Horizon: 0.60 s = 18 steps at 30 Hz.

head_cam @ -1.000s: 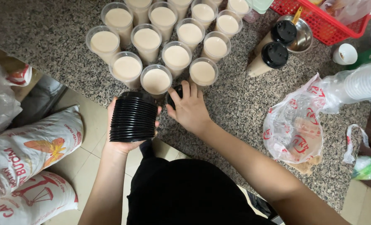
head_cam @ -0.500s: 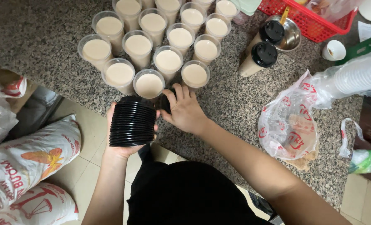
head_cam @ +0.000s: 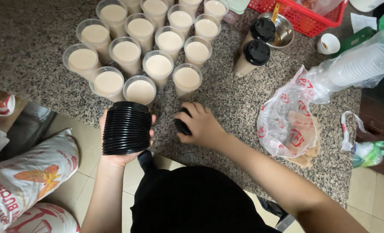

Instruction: Put lids on plastic cups filled with beverages.

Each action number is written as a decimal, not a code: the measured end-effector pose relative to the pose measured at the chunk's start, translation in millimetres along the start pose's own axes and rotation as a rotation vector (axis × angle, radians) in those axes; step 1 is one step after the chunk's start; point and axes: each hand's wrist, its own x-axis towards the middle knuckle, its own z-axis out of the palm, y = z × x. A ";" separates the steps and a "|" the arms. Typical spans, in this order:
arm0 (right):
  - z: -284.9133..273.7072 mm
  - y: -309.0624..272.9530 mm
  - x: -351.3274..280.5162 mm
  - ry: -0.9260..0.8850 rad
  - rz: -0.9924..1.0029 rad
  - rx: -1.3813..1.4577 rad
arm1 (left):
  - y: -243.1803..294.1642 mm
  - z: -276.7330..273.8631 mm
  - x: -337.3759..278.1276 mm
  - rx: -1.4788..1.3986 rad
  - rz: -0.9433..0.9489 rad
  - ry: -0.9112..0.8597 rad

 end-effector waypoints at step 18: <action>-78.5 123.3 -49.6 -0.186 0.277 -0.129 | -31.1 1.7 46.7 0.016 -0.210 0.054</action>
